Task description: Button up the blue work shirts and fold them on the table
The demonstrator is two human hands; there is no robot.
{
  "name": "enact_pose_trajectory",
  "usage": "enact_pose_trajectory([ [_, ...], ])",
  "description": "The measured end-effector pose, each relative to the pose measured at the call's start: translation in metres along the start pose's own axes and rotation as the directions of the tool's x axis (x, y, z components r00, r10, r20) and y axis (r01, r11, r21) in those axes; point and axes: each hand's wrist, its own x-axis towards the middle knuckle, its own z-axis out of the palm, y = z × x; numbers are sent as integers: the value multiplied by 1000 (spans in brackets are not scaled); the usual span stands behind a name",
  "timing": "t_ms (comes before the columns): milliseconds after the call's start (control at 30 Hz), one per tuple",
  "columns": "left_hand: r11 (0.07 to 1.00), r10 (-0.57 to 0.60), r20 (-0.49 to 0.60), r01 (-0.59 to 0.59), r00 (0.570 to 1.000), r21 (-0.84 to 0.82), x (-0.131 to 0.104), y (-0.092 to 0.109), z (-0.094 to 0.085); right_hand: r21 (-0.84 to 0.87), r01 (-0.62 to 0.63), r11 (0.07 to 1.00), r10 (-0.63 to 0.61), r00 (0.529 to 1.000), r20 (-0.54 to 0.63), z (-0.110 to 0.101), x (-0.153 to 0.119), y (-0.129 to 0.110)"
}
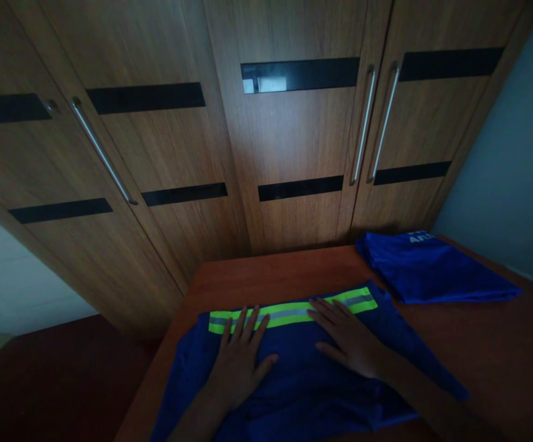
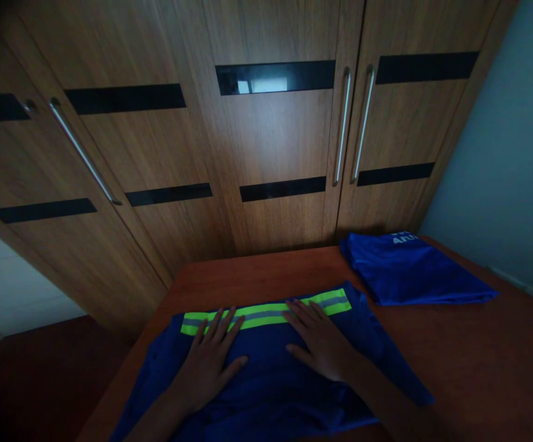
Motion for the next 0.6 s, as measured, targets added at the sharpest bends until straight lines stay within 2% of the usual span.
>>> enact_pose_trajectory([
  [167, 995, -89, -24, 90, 996, 44, -26, -17, 0, -119, -187, 975, 173, 977, -122, -4, -35, 45],
  [267, 993, -115, -14, 115, 993, 27, -28, -20, -2, -144, -248, 958, 217, 955, -201, -4, -47, 59],
  [367, 986, -161, 43, 162, 986, -32, -24, -18, -9, -63, -314, 947, 287, 919, -272, -4, -55, 66],
  [433, 969, -228, 68, 233, 971, -79, -21, -8, -17, 61, -395, 917, 392, 861, -324, -6, -62, 71],
  [500, 958, -251, 64, 257, 966, -127, -20, 9, -28, 236, -487, 841, 540, 779, -318, -11, -73, 75],
  [600, 971, -143, 32, 146, 989, -188, -17, 46, -42, 559, -557, 615, 726, 676, -125, -24, -91, 80],
])
